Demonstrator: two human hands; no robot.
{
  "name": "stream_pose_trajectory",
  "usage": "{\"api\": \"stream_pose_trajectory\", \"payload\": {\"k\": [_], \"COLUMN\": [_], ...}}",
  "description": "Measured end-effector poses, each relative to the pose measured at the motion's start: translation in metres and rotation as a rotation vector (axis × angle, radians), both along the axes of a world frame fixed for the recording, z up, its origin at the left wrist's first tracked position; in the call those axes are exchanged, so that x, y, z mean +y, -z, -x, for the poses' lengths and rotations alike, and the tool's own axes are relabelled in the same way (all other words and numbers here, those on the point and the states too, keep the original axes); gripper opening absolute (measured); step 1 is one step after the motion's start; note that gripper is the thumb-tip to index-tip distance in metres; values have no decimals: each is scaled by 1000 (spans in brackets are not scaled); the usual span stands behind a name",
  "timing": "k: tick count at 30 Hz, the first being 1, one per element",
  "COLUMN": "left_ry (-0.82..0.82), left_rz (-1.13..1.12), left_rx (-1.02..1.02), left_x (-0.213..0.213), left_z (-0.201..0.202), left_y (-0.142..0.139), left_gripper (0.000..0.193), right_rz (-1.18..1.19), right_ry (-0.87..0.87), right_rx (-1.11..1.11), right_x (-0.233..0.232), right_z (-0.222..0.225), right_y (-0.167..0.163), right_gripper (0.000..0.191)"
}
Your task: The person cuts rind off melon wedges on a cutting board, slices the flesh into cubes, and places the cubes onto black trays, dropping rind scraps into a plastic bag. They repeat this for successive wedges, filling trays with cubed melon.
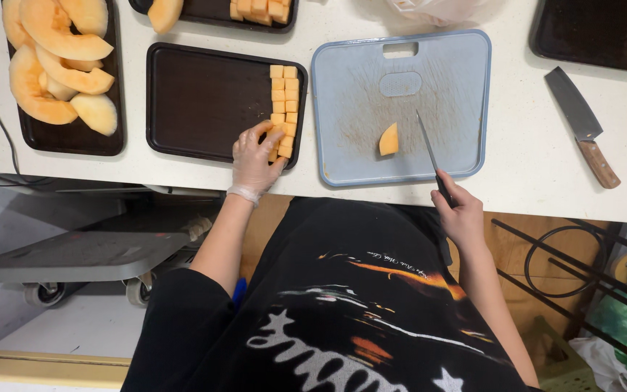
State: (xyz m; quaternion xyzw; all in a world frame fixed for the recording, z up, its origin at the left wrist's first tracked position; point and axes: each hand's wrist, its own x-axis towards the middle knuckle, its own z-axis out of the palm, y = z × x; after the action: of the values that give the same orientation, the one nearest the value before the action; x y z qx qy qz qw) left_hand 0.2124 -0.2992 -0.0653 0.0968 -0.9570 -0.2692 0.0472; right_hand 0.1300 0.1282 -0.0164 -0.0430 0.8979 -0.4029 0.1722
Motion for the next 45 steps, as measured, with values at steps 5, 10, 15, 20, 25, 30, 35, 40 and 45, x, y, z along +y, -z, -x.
{"api": "stream_pose_trajectory", "payload": {"k": [5, 10, 15, 20, 25, 30, 35, 40, 45], "left_ry": [48, 119, 125, 170, 176, 67, 67, 425, 549], "left_rz": [-5, 29, 63, 136, 154, 57, -88, -163, -68], "left_rx": [-26, -109, -41, -47, 12, 211, 188, -93, -122], "left_x": [-3, -7, -17, -24, -22, 0, 40, 112, 163], "left_z": [4, 9, 8, 15, 18, 31, 65, 122, 148], "left_y": [-11, -16, -12, -8, -11, -25, -34, -21, 5], "left_gripper": [67, 68, 51, 38, 40, 48, 46, 76, 86], "right_rz": [-2, 3, 6, 31, 72, 43, 117, 189, 306], "right_ry": [-6, -19, 24, 14, -8, 10, 38, 178, 252], "right_rx": [15, 22, -36, -29, 35, 10, -12, -232, -280], "right_x": [-1, -1, -1, -2, -2, 3, 2, -2, -8], "right_z": [-1, -1, -4, -3, 0, 6, 12, 13, 11], "right_y": [0, -1, -1, 0, 3, 2, 10, 17, 19], "right_gripper": [46, 46, 46, 46, 44, 47, 45, 48, 48]}}
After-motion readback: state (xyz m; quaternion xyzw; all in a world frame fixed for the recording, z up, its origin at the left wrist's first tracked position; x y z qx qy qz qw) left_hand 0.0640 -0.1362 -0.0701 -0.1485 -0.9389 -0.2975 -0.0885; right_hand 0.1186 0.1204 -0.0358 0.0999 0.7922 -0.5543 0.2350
